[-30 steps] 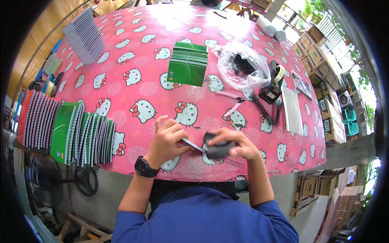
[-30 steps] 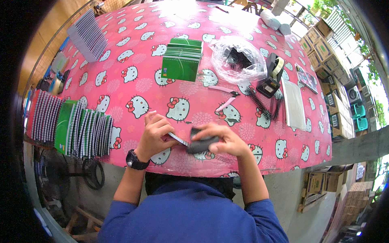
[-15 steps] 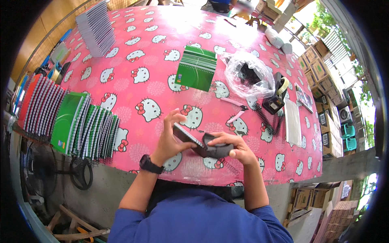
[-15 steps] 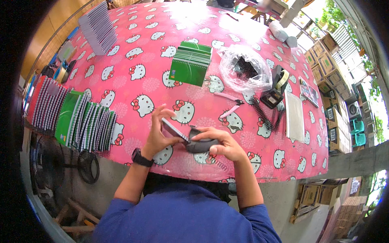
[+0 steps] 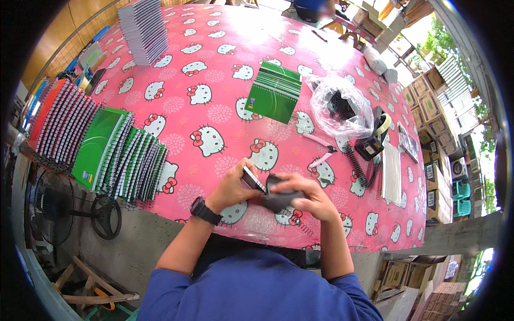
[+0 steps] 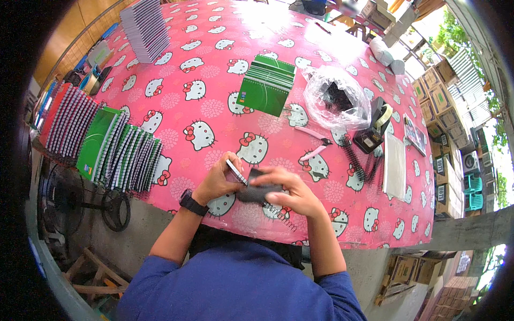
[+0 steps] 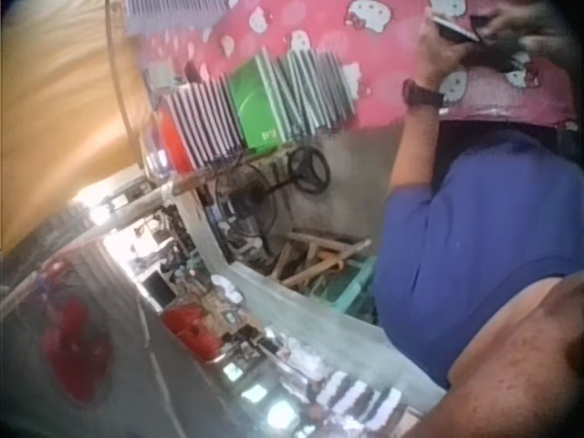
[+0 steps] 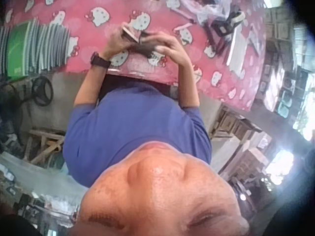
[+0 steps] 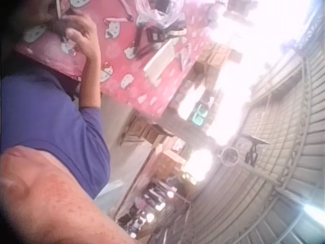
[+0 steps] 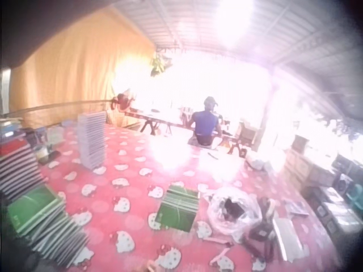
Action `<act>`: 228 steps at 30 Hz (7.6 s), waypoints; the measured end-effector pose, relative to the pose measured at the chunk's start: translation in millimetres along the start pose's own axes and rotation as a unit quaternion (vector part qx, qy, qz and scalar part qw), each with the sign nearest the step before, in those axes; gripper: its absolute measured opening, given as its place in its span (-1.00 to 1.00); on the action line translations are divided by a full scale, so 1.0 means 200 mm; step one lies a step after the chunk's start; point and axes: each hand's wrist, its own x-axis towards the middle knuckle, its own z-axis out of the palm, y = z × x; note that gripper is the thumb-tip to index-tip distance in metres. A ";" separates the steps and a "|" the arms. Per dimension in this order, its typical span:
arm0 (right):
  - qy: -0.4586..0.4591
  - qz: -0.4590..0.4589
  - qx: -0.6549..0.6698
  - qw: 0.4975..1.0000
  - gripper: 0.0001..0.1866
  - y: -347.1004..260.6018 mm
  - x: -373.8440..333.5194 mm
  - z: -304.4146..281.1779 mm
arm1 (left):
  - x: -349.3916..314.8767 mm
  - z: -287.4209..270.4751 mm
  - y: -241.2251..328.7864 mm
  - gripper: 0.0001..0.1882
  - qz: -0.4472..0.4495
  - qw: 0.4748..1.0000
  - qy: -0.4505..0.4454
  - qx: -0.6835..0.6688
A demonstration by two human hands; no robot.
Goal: The person manually applies black plastic bindings to small green spiral notebooks by hand, placing each bound notebook onto a stack.
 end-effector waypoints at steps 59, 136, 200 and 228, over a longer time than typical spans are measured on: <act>0.319 -0.185 -0.286 0.885 -0.36 -0.20 -0.05 0.15 | -0.15 -0.43 1.02 -0.71 0.123 0.880 0.437 0.137; 0.199 0.000 -0.140 0.970 -0.76 0.05 -0.24 0.07 | -0.01 0.16 0.41 -0.85 0.152 0.871 -0.074 0.460; 0.011 0.131 -0.173 0.976 -0.54 0.13 -0.13 -0.06 | -0.07 0.13 0.38 -0.59 0.141 0.917 -0.025 0.372; 0.074 0.065 -0.224 0.970 -0.50 0.08 0.03 0.01 | -0.13 0.01 0.14 -0.48 -0.083 0.994 -0.015 -0.068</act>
